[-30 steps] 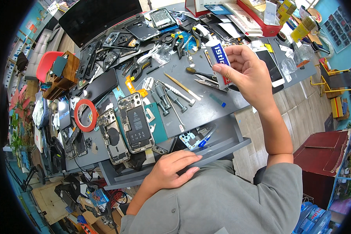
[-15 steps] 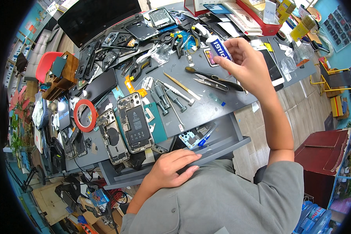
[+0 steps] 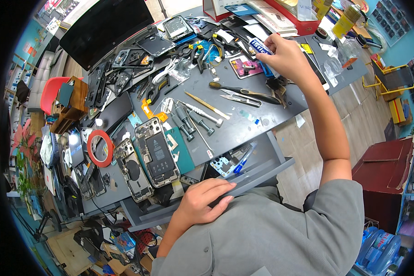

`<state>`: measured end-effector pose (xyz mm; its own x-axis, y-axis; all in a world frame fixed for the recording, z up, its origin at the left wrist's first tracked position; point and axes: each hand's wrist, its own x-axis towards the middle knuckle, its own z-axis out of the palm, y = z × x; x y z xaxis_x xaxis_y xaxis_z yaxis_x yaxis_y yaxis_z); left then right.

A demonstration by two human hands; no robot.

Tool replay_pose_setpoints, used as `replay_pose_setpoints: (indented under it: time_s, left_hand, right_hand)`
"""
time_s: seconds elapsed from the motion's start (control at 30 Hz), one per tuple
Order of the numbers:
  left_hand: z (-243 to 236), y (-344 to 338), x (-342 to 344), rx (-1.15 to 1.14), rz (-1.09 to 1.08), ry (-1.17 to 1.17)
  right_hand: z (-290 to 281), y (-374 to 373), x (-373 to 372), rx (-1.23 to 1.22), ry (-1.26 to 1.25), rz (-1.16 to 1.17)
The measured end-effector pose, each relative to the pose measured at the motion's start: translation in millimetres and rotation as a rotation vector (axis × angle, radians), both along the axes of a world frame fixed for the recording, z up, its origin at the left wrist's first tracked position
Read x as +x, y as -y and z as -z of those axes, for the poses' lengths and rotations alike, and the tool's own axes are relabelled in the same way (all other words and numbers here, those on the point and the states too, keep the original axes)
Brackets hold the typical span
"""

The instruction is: The person disassembles a smartphone, removes the battery, and cleans the internal components using a small brush and a liquid from a bottle. They also handle a small tube of adhesive and various tools on a cluttered workbench.

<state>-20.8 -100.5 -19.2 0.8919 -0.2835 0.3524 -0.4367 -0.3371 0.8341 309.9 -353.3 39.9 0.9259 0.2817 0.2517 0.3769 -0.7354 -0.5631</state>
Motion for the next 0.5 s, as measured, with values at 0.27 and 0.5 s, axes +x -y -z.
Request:
replay_pose_setpoints:
  time_s: [0.27, 0.5]
  left_hand:
    - [0, 0, 0, 0.003, -0.011, -0.011]
    - [1, 1, 1, 0.03, -0.005, 0.001]
  right_hand:
    - [1, 6, 16, -0.002, 0.049, 0.018]
    - [-17, 0, 37, 0.07, -0.003, 0.011]
